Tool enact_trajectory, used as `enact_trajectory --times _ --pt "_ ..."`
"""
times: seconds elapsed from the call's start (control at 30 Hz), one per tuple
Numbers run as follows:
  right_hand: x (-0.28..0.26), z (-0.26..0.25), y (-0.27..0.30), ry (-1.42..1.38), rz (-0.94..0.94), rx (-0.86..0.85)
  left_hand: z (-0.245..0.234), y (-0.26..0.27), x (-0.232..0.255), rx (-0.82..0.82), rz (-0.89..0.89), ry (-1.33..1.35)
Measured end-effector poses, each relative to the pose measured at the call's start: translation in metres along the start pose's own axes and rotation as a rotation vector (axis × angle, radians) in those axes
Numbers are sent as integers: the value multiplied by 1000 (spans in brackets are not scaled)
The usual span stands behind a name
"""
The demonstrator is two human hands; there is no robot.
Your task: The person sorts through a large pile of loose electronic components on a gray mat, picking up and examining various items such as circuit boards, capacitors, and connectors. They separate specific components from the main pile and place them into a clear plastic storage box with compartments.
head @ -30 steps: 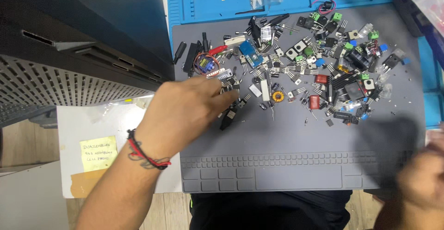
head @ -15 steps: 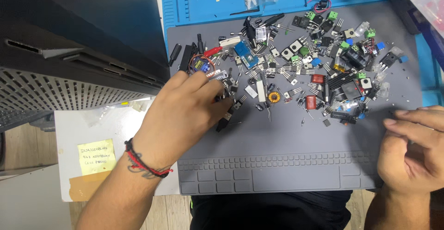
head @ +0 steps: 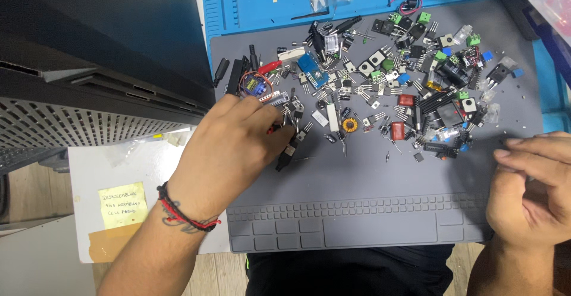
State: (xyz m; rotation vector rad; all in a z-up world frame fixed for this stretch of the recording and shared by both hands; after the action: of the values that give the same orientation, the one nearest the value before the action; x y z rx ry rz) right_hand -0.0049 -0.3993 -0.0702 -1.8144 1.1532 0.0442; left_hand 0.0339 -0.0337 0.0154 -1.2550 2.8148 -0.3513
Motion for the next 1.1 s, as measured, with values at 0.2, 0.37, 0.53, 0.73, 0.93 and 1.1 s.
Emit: enact_trajectory --times 0.2,0.37,0.53,0.73,0.93,1.1 --pt "-6 1 -6 -5 7 -19 1 1 -4 -8 -23 76" --pt "-4 1 -4 -6 13 -16 3 1 -4 -7 -28 77" --pt "-4 2 -3 -22 31 -27 6 1 -3 29 -10 25" --pt "-6 2 -8 -43 33 -34 7 -3 -3 21 -20 60" --pt "-22 3 -25 5 2 -54 -13 -13 6 152 27 493" --pt "-64 7 -66 -95 48 -215 -9 -15 16 232 9 828"
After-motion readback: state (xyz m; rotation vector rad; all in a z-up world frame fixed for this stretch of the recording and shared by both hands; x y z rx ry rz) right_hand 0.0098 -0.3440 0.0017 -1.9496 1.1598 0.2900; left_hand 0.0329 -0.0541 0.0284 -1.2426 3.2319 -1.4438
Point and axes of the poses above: each hand's wrist, its own y-axis away from the middle knuckle, its own z-axis out of the palm, x = y × z, the point moved 5 cm from there along -y, towards the middle knuckle, and after that the axes turned 7 degrees about y, right-handed, at the moved point
